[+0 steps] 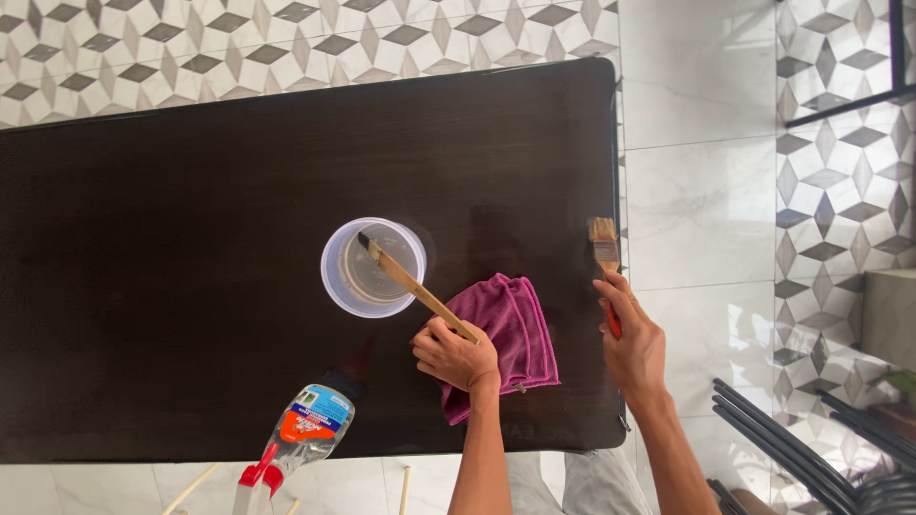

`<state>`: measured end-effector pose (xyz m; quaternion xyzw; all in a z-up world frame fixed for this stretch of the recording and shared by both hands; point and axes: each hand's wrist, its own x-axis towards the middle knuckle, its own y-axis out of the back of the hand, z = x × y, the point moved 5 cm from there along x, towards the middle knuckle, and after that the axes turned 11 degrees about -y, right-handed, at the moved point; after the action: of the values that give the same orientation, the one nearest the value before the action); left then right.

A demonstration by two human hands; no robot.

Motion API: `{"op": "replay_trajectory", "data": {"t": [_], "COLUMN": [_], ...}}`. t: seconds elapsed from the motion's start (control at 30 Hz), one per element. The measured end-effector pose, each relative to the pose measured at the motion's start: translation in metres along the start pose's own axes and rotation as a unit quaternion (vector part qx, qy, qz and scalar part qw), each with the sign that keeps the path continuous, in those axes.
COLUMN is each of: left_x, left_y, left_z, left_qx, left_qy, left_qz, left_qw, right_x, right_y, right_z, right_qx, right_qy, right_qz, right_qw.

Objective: The person wipes a dark wooden table with a purple cloth, then sprays liquid from a bottle onto the table and spreads it with a small brush. They continue to wipe the surface with the cloth, repeating the spray and brush steps across the table.

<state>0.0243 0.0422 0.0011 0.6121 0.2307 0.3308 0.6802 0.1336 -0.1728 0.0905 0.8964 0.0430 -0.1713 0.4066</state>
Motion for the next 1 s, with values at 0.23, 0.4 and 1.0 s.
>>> {"op": "replay_trajectory", "data": {"t": [0.23, 0.4, 1.0], "left_x": [-0.003, 0.001, 0.003], "left_y": [-0.002, -0.003, 0.006], "left_z": [-0.002, -0.004, 0.001], "left_qx": [-0.006, -0.009, -0.008], "left_qy": [0.015, 0.022, 0.015], "left_qz": [-0.003, -0.024, -0.004], "left_qw": [1.0, 0.999, 1.0], "right_x": [-0.013, -0.023, 0.025], "right_y": [-0.055, -0.098, -0.007], "right_z": [-0.038, -0.073, 0.028], "right_qx": [0.041, 0.093, 0.309], "right_qy": [0.094, 0.133, -0.063], "right_qz": [0.003, -0.084, 0.054], "right_qw": [0.995, 0.983, 0.947]}}
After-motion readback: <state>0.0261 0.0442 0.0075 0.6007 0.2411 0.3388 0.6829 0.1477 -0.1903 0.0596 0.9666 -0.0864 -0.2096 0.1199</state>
